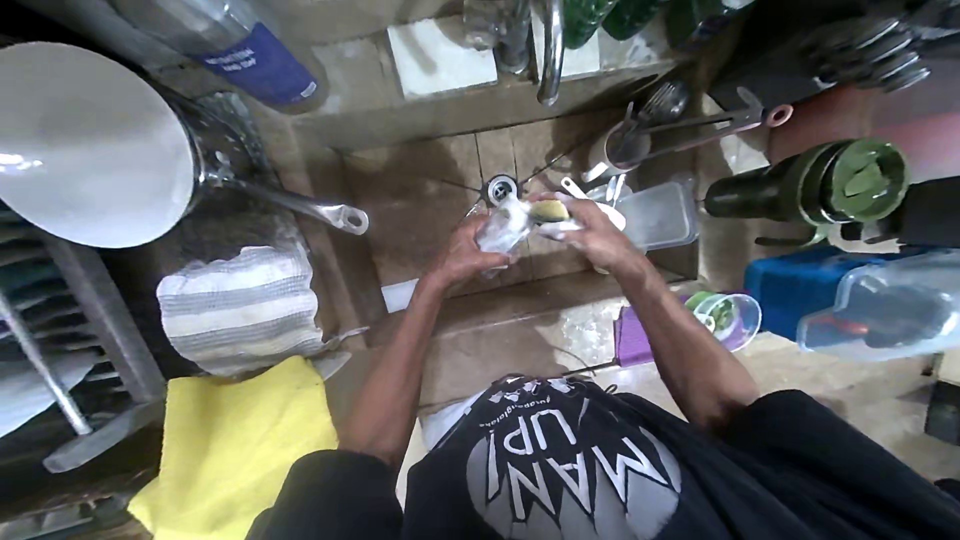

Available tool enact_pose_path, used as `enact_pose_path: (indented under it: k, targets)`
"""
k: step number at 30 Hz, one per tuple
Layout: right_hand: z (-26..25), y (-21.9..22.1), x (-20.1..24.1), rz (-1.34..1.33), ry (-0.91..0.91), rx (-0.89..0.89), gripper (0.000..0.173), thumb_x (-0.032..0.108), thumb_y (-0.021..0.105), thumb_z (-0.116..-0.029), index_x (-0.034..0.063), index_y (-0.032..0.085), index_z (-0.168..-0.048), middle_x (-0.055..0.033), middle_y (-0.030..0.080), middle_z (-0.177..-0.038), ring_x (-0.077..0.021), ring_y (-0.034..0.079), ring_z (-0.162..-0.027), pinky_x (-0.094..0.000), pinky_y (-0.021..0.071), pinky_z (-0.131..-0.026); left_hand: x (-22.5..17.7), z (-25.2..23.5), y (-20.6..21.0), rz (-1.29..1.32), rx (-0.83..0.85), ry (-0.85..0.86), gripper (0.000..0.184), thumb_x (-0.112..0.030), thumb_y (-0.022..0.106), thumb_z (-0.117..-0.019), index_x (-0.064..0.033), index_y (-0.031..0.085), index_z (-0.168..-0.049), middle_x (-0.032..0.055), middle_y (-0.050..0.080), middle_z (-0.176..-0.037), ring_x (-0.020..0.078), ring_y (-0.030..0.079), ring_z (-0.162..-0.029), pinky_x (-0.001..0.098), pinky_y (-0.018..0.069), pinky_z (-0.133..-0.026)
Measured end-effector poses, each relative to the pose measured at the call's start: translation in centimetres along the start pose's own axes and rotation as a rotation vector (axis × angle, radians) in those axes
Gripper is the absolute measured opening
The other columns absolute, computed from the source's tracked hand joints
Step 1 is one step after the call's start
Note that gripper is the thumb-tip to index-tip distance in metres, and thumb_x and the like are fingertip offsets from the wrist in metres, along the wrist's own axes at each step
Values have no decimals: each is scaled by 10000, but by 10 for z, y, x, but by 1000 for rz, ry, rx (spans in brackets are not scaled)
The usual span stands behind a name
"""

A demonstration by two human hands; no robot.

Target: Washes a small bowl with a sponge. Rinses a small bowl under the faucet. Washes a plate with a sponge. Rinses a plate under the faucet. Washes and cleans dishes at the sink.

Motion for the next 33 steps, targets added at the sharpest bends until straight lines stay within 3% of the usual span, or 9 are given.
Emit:
enact_pose_path:
  k: [4,10,16,20,24,26,29,31,33]
  targets:
    - [3,-8,2,-359,-5,187,594,464,385,-1006,45,634,-1344,-81,607,-1431,-192,561,-1320,-407,455,-1123,8,4,0,116,115,-5,782,-183,878,-753,-78,530,-1446,146,670,-1273,212,675,-1111,432,574,-966]
    - [-2,-7,14,16,-147,247,610,-49,629,-826,22,579,-1429,-108,557,-1494,-176,536,-1363,-364,445,-1151,2,8,0,276,259,-20,712,-141,762,-806,-61,489,-1458,108,675,-1239,161,685,-1013,369,595,-881]
    - [9,-1,18,235,-110,153,687,-52,705,-807,47,535,-1466,-130,590,-1442,-198,574,-1308,-396,453,-1130,-12,10,6,261,293,43,682,-136,783,-763,-31,536,-1389,84,688,-1185,125,677,-1001,340,583,-900]
    - [21,2,0,146,-140,26,565,-3,684,-826,-26,578,-1381,-151,637,-1337,-134,609,-1219,-318,483,-1077,-8,15,21,524,414,24,541,-290,738,-784,-95,573,-1261,23,743,-940,136,721,-741,343,635,-663]
    - [30,5,9,207,-276,-4,611,95,700,-830,-62,558,-1403,-191,588,-1428,-219,514,-1377,-368,373,-1191,12,20,51,912,645,2,636,-561,831,-729,-115,660,-1149,103,744,-925,202,713,-687,365,613,-582]
    - [31,8,16,248,-255,-36,543,108,715,-818,-65,614,-1323,-194,639,-1339,-233,556,-1318,-382,402,-1154,6,18,50,782,545,35,594,-467,835,-745,-96,633,-1164,76,742,-919,170,717,-719,351,623,-632]
    - [20,11,14,326,-27,-158,354,140,706,-871,-44,675,-1172,-189,702,-1098,-251,673,-1056,-452,526,-965,-22,10,32,38,85,147,624,-213,862,-744,-46,625,-1297,85,724,-1113,166,701,-997,393,592,-908]
    - [9,10,9,347,132,-232,311,174,706,-903,-33,676,-1132,-191,702,-1015,-277,688,-963,-501,548,-892,-33,10,30,-416,-271,228,776,-312,883,-723,-41,581,-1384,167,687,-1238,323,692,-1095,556,565,-926]
    - [5,10,14,281,193,-253,313,134,704,-906,-26,666,-1172,-181,698,-1063,-250,681,-993,-473,547,-911,-34,12,28,-461,-407,279,826,-351,877,-722,-51,550,-1419,176,661,-1276,335,678,-1115,561,563,-916]
Point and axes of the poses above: each hand's wrist, its own z-axis away from the middle knuckle, its own y-axis out of the palm, x = y × z, the point moved 7 cm from there along -z, towards the middle knuckle
